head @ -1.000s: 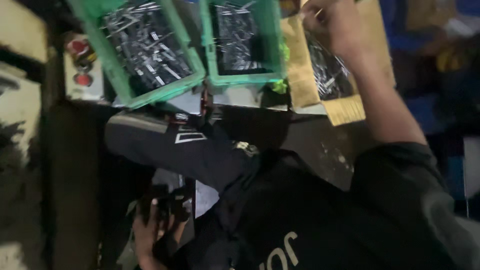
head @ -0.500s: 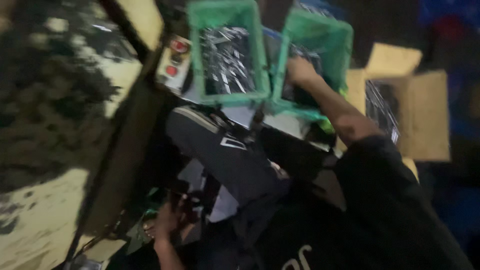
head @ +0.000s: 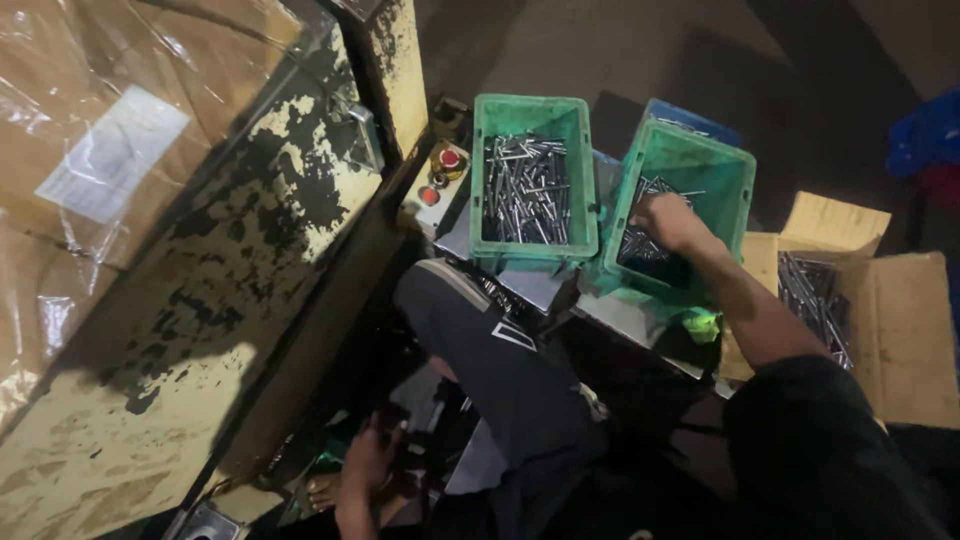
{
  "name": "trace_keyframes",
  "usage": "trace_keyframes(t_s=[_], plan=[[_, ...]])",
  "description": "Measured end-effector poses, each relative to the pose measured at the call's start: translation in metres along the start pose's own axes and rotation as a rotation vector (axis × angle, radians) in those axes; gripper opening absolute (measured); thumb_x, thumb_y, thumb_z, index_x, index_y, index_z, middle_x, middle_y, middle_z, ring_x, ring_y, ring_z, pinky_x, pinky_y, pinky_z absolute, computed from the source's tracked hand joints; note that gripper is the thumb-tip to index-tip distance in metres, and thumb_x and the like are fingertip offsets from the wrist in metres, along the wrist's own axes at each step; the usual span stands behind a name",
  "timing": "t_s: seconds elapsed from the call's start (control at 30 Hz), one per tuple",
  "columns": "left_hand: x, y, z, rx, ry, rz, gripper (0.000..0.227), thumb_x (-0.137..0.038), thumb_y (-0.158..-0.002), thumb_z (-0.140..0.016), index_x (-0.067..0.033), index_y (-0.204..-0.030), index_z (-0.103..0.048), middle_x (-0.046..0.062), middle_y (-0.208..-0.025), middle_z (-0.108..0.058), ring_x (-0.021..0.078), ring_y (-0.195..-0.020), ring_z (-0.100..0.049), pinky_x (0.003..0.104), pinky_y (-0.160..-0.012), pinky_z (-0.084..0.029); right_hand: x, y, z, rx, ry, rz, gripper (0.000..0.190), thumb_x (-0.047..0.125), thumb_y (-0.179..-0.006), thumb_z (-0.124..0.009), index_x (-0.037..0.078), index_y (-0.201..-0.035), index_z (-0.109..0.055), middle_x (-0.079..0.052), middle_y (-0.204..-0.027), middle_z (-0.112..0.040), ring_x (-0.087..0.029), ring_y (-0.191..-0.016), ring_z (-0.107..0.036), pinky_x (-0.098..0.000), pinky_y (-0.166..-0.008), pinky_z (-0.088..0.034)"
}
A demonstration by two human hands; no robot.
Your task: The person sits on the floor and repeatedly picks up metal rods from green bins, inserts them into a machine, and retrieves the processed rods. The person handles the rods one at a time, placing them into the machine and then collecting the output.
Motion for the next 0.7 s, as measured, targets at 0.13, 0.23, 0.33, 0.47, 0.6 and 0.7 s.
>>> trace_keyframes(t_s=[0.13, 0.23, 0.33, 0.47, 0.6, 0.7], plan=[[-0.039, 0.029, 0.035, -0.216, 0.122, -0.091, 0.061, -0.050, -0.093, -0.060, -0.0015, -0.130, -0.061, 0.026, -0.116, -0.070, 0.0454, -0.105, -0.067, 0.050, -0.086, -0.054, 0.066, 0.005, 0.065, -0.320, -0.058, -0.109, 0.015, 0.013, -0.096, -0.067, 0.002, -0.102, -0.075, -0.021, -0.098, -0.069, -0.041, -0.093, -0.066, -0.0482, -0.081, -0.052], [-0.070, 0.039, 0.063, -0.221, 0.101, 0.060, 0.059, -0.045, -0.095, -0.062, -0.0019, -0.135, -0.059, 0.025, -0.112, -0.072, 0.0423, -0.104, -0.070, 0.048, -0.089, -0.055, 0.124, 0.008, 0.109, -0.579, -0.114, -0.073, 0.011, 0.007, -0.100, -0.066, -0.001, -0.105, -0.072, -0.018, -0.103, -0.068, -0.038, -0.097, -0.066, -0.0447, -0.084, -0.053], [-0.099, 0.047, 0.088, -0.207, 0.216, 0.141, 0.049, -0.032, -0.097, -0.062, -0.0059, -0.138, -0.059, 0.022, -0.108, -0.075, 0.0369, -0.093, -0.076, 0.043, -0.085, -0.059, 0.182, -0.001, 0.128, -0.683, -0.313, 0.030, 0.008, 0.003, -0.103, -0.064, -0.002, -0.105, -0.070, -0.017, -0.108, -0.070, -0.032, -0.100, -0.068, -0.0407, -0.085, -0.055], [-0.144, 0.058, 0.134, -0.729, 0.231, -0.392, 0.032, -0.018, -0.096, -0.070, -0.0009, -0.123, -0.069, 0.021, -0.118, -0.072, 0.0365, -0.108, -0.070, 0.042, -0.090, -0.056, 0.268, -0.039, 0.099, -0.429, -1.008, 0.212, 0.015, 0.005, -0.106, -0.057, -0.001, -0.115, -0.068, -0.012, -0.110, -0.068, -0.020, -0.100, -0.074, -0.0346, -0.089, -0.065], [-0.189, 0.070, 0.192, -0.888, 0.380, -0.542, 0.034, -0.017, -0.095, -0.074, -0.0018, -0.125, -0.068, 0.018, -0.117, -0.073, 0.0332, -0.108, -0.072, 0.041, -0.089, -0.057, 0.379, -0.098, 0.043, 0.027, -1.533, 0.295, 0.014, 0.006, -0.105, -0.057, -0.001, -0.114, -0.065, -0.011, -0.102, -0.070, -0.022, -0.094, -0.075, -0.0329, -0.079, -0.065], [-0.214, 0.084, 0.241, -1.011, 0.492, -0.583, 0.041, -0.012, -0.093, -0.076, 0.0025, -0.129, -0.063, 0.020, -0.118, -0.070, 0.0359, -0.108, -0.071, 0.038, -0.086, -0.056, 0.455, -0.121, 0.023, 0.111, -1.575, 0.469, 0.012, 0.007, -0.110, -0.060, -0.004, -0.115, -0.063, -0.013, -0.103, -0.069, -0.021, -0.094, -0.072, -0.0325, -0.083, -0.063]])
Point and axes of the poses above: each hand's wrist, its own y-axis away from the middle knuckle, its own z-axis out of the back of the hand, x = y × z, the point moved 2 cm from there along -y, towards the middle knuckle
